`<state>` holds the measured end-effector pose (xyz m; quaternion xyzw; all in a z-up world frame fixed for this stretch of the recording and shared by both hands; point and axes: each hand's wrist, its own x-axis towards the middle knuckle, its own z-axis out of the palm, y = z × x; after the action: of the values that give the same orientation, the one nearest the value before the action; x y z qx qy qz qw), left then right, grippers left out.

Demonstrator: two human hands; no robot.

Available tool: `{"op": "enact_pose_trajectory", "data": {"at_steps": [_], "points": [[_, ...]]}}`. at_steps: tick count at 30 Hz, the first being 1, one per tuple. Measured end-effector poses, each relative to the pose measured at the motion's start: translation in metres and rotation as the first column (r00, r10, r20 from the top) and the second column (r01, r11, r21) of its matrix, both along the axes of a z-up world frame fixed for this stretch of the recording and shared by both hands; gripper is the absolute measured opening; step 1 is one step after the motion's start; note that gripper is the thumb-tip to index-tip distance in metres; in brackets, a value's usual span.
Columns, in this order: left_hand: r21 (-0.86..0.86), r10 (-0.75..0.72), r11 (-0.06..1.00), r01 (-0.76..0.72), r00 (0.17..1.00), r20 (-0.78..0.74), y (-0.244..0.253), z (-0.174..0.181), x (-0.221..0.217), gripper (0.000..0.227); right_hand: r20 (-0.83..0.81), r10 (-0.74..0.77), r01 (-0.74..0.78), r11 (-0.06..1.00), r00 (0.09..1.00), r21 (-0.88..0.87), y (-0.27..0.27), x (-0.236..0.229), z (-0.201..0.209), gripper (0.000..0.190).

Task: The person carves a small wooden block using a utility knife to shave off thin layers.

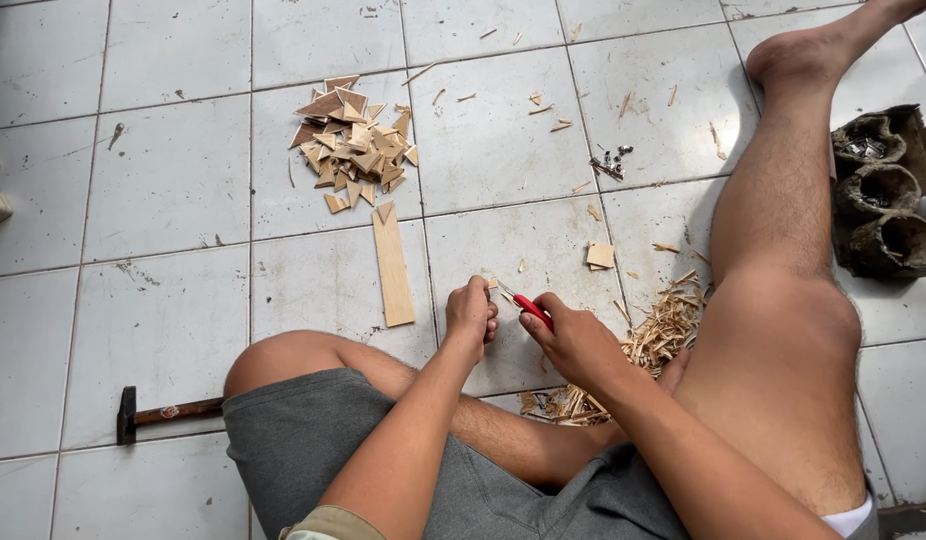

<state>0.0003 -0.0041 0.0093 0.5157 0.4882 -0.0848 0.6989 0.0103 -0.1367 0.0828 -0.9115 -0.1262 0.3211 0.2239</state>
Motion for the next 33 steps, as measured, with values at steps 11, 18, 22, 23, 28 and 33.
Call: {"op": "enact_pose_trajectory", "data": {"at_steps": [11, 18, 22, 23, 28, 33], "points": [[0.049, 0.028, 0.998, -0.027, 1.000, -0.013, 0.001, -0.018, 0.005, 0.018, -0.004, 0.049, -0.049, 0.998, 0.999, -0.037, 0.001, -0.001, -0.008, 0.043], [0.031, 0.044, 0.999, -0.044, 0.999, -0.007, 0.002, -0.017, 0.005, 0.020, 0.000, 0.059, -0.059, 0.996, 0.998, -0.070, 0.004, -0.003, -0.010, 0.043], [-0.008, 0.051, 0.999, -0.051, 0.999, -0.009, 0.004, -0.023, 0.005, 0.023, 0.036, 0.087, -0.085, 0.994, 0.996, -0.075, 0.006, -0.006, -0.024, 0.041], [-0.010, 0.048, 0.999, -0.048, 0.999, -0.007, 0.005, -0.024, 0.006, 0.022, 0.047, 0.090, -0.087, 0.993, 0.995, -0.078, 0.006, -0.006, -0.028, 0.041], [-0.028, 0.047, 0.998, -0.047, 0.999, 0.000, 0.005, -0.019, 0.006, 0.024, 0.061, 0.080, -0.075, 0.994, 0.995, -0.081, 0.009, -0.003, -0.040, 0.041], [-0.016, 0.031, 0.999, -0.031, 0.999, 0.012, 0.003, -0.016, 0.005, 0.023, 0.002, 0.078, -0.077, 0.987, 0.997, -0.139, 0.018, 0.010, -0.038, 0.042]]}}
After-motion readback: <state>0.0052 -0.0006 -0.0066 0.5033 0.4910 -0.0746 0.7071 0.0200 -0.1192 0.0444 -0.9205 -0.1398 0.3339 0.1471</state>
